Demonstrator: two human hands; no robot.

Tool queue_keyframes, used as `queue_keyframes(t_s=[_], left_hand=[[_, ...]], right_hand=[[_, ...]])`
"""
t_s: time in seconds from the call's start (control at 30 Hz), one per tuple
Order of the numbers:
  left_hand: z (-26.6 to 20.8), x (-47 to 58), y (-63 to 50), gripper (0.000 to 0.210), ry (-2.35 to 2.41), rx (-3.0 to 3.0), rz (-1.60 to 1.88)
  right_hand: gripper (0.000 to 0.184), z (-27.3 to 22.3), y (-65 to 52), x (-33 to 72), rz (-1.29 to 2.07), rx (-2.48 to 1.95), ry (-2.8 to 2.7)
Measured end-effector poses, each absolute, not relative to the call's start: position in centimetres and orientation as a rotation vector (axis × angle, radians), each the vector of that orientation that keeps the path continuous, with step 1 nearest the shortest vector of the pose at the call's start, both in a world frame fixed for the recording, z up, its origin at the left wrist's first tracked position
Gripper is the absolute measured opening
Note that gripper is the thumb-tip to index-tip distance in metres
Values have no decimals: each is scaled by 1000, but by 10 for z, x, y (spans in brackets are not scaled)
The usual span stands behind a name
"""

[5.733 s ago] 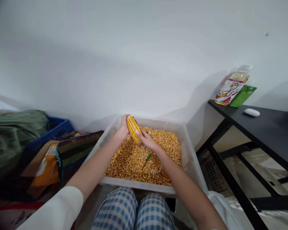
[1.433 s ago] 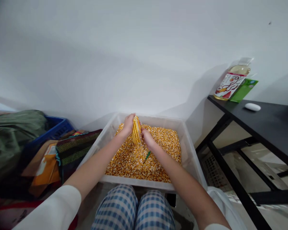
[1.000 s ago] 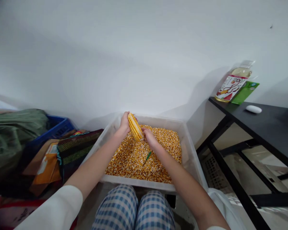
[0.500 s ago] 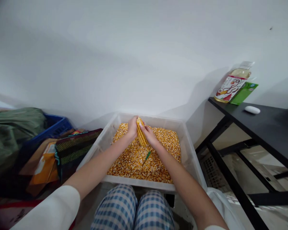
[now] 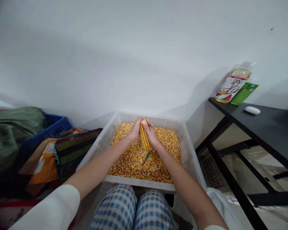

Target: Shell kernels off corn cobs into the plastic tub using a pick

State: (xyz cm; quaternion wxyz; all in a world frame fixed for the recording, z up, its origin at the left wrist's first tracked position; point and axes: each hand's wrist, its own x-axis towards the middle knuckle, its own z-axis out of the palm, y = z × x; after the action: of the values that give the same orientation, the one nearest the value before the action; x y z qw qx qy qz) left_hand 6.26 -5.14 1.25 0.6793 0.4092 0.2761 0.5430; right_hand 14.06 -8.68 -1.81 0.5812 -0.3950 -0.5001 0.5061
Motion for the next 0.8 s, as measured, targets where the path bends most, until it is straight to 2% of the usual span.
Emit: queue_keyframes(t_s=[0.2, 0.5, 0.63, 0.8], left_hand=[[11, 62, -53, 26, 703, 992, 1269], [5, 59, -51, 22, 793, 1149, 1323], [1, 59, -49, 22, 861, 1262, 1444], [1, 60, -44, 22, 806, 1100, 1365]], right_hand=[[46, -22, -86, 139, 1178, -1013, -1162], [36, -20, -93, 143, 974, -1043, -1276], [39, -25, -88, 146, 990, -1148, -1218], [47, -28, -82, 145, 1101, -1105, -1225]])
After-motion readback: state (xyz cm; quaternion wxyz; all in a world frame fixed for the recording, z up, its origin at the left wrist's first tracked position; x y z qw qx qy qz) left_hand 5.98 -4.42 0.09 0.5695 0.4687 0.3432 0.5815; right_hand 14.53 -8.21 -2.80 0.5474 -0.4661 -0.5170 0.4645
